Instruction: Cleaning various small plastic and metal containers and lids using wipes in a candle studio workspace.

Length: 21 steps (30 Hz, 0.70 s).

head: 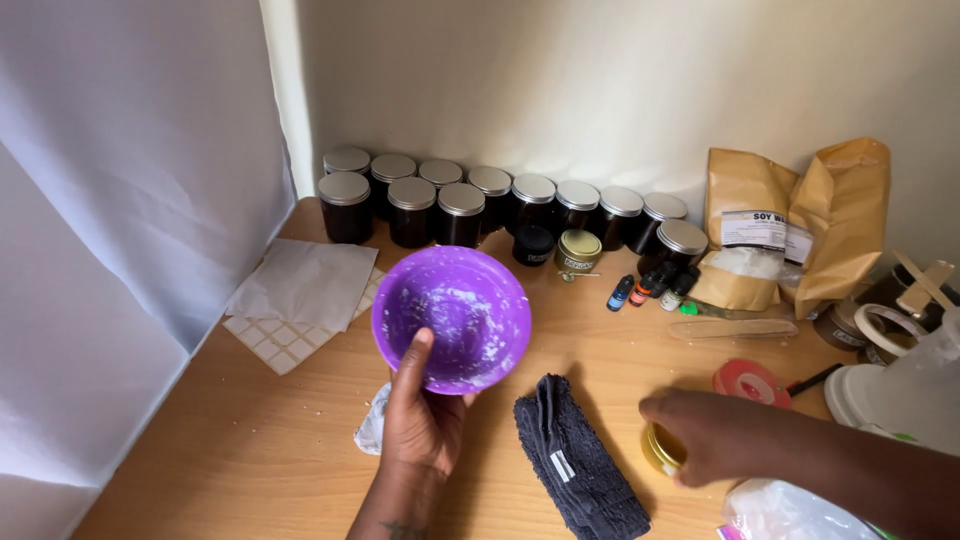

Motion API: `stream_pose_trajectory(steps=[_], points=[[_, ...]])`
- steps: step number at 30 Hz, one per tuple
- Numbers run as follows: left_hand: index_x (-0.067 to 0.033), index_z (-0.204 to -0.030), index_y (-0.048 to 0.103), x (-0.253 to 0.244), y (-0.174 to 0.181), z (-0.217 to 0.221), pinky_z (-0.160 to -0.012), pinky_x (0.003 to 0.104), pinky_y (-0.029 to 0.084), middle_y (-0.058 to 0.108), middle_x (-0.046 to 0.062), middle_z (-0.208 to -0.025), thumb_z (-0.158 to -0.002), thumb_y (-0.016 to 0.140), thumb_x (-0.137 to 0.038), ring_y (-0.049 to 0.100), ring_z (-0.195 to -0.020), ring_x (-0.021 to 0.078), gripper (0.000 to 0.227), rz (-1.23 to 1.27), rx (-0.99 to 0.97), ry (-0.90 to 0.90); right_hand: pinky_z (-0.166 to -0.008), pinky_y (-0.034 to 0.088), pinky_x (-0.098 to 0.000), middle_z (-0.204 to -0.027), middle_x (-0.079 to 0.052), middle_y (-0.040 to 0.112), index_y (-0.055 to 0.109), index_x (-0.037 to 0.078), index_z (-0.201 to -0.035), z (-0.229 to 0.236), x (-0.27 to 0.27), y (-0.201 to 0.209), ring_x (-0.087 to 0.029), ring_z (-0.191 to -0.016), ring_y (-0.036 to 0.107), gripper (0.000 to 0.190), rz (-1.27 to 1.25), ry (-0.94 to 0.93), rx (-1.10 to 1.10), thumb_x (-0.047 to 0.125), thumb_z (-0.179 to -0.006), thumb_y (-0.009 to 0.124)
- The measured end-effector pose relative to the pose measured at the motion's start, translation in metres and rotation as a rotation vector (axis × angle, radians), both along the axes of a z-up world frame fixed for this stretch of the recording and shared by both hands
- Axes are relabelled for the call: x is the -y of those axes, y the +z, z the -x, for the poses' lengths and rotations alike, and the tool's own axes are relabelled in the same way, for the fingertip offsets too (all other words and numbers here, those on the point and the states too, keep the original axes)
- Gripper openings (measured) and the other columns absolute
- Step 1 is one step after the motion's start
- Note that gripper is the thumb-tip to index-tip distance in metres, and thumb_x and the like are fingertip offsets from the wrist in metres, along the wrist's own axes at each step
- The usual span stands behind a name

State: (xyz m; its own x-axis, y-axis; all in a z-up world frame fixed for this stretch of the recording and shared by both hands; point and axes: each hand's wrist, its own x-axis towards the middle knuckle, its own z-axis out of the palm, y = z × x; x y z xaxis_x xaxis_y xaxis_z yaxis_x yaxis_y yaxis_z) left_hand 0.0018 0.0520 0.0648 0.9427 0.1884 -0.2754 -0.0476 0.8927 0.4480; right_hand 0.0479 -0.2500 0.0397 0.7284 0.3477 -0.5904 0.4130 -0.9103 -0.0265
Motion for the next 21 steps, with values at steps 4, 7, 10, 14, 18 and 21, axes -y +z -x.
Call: stream_pose_trajectory(steps=[4, 7, 10, 14, 18, 21], points=[[-0.0172, -0.135, 0.043, -0.010, -0.012, -0.005, -0.074, 0.043, 0.056, 0.053, 0.010, -0.130, -0.059, 0.068, -0.028, 0.057, -0.115, 0.0302, 0.081, 0.002, -0.011, 0.067, -0.078, 0.046, -0.0332, -0.110, 0.003, 0.059, 0.048, 0.023, -0.116, 0.038, -0.012, 0.007, -0.018, -0.100, 0.060, 0.065, 0.118, 0.019, -0.094, 0.039, -0.060, 0.076], [-0.0206, -0.134, 0.045, -0.017, -0.013, -0.008, -0.069, 0.037, 0.055, 0.056, 0.008, -0.125, -0.064, 0.067, -0.029, 0.060, -0.108, 0.0272, 0.074, -0.033, 0.025, 0.111, -0.076, 0.047, -0.0352, -0.107, 0.000, 0.061, 0.053, 0.021, -0.110, 0.051, -0.032, 0.027, -0.021, -0.098, 0.061, 0.049, 0.195, 0.006, -0.097, 0.041, -0.068, 0.067], [-0.0258, -0.137, 0.040, -0.018, -0.010, -0.006, -0.077, 0.039, 0.053, 0.052, 0.008, -0.130, -0.065, 0.063, -0.026, 0.055, -0.114, 0.0271, 0.076, -0.062, 0.023, 0.133, -0.073, 0.047, -0.0381, -0.103, -0.003, 0.064, 0.059, 0.018, -0.101, 0.053, -0.060, 0.031, -0.024, -0.095, 0.062, 0.034, 0.311, -0.017, -0.113, 0.045, -0.080, 0.054], [-0.0247, -0.137, 0.040, -0.016, -0.001, -0.002, -0.076, 0.037, 0.052, 0.051, 0.007, -0.131, -0.062, 0.064, -0.028, 0.055, -0.114, 0.0267, 0.079, -0.118, 0.067, 0.129, -0.110, 0.028, -0.0369, -0.153, -0.016, 0.015, 0.005, 0.003, -0.146, 0.053, -0.129, 0.022, -0.028, -0.140, 0.026, 0.092, -0.320, -0.281, 0.185, 0.056, -0.089, 0.054], [-0.0272, -0.137, 0.040, -0.020, -0.002, 0.004, -0.075, 0.040, 0.054, 0.050, 0.007, -0.130, -0.061, 0.065, -0.030, 0.053, -0.116, 0.0271, 0.080, -0.159, 0.090, 0.113, -0.078, 0.051, -0.0594, -0.138, -0.016, 0.030, 0.018, 0.010, -0.143, 0.053, -0.158, -0.037, -0.038, -0.120, 0.038, 0.080, -0.221, -0.254, 0.444, 0.050, -0.086, 0.057], [-0.0253, -0.136, 0.042, -0.018, -0.003, 0.005, -0.075, 0.041, 0.054, 0.051, 0.006, -0.129, -0.061, 0.066, -0.027, 0.053, -0.116, 0.0257, 0.079, -0.141, 0.043, 0.125, -0.088, 0.046, -0.0337, -0.116, -0.017, 0.057, 0.043, 0.014, -0.134, 0.031, -0.130, -0.038, -0.032, -0.103, 0.060, 0.067, -0.588, -0.113, 0.408, -0.001, -0.069, 0.054]])
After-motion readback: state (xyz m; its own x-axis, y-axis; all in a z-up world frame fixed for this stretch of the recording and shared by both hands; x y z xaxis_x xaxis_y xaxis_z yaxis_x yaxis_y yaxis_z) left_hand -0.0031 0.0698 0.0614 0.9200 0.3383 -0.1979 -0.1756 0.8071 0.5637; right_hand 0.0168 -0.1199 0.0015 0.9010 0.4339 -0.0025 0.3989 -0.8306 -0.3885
